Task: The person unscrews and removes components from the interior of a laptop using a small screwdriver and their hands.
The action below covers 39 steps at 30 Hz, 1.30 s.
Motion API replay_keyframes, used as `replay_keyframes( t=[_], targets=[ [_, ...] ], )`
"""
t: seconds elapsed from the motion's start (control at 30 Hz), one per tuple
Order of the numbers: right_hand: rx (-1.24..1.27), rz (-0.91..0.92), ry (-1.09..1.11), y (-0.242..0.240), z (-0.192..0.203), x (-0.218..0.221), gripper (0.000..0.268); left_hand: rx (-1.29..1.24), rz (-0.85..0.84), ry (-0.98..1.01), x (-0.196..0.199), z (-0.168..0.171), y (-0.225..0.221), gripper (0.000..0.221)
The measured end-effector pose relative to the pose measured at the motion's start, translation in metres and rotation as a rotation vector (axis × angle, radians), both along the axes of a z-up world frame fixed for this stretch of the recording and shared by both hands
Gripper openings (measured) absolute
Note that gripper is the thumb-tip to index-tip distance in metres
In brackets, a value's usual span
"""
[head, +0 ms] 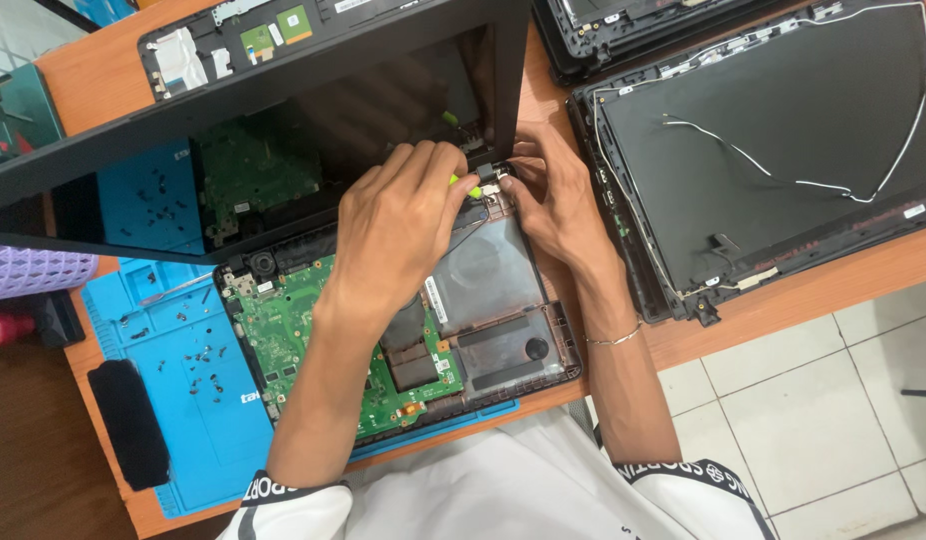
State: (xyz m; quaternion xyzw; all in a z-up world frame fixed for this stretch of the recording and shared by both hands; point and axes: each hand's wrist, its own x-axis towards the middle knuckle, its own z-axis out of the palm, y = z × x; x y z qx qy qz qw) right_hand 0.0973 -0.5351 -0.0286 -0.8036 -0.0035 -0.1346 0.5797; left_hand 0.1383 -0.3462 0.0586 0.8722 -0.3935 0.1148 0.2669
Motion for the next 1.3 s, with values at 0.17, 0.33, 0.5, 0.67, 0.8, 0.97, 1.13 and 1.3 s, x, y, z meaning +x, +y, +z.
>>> replay_keyframes(
  t=[0.17,0.33,0.5,0.67,0.8,0.97,1.13,1.3],
  targets=[
    [0.007,0.007,0.003,0.0008,0.0015,0.0,0.048,-0.003,0.01,-0.004,-0.0002,0.0001,0.0012,0.016],
    [0.017,0.023,-0.019,0.0002,0.002,-0.0011,0.05,-0.009,0.005,-0.004,-0.0003,-0.0002,0.0006,0.015],
    [0.004,0.022,-0.017,-0.0011,0.0006,-0.0002,0.049,-0.007,0.009,-0.008,-0.0001,-0.0003,0.0006,0.016],
    [-0.016,-0.006,0.002,-0.0007,-0.0018,0.0006,0.049,-0.004,0.009,-0.005,0.0,-0.0007,0.0018,0.016],
    [-0.003,0.0,-0.001,-0.0004,-0.0014,0.0005,0.047,-0.004,0.008,-0.018,-0.0001,-0.001,0.0016,0.016],
    [-0.005,0.017,-0.01,0.0002,0.0035,-0.0002,0.048,0.006,0.013,-0.008,-0.0004,-0.0006,0.0024,0.016],
    [-0.002,0.028,-0.024,0.0008,0.0058,-0.0003,0.052,-0.006,0.017,-0.024,-0.0013,0.0006,0.004,0.016],
    [0.001,0.008,-0.005,0.0022,0.0072,-0.0005,0.054,-0.015,0.021,-0.033,-0.0009,0.0024,0.0054,0.016]
  ],
)
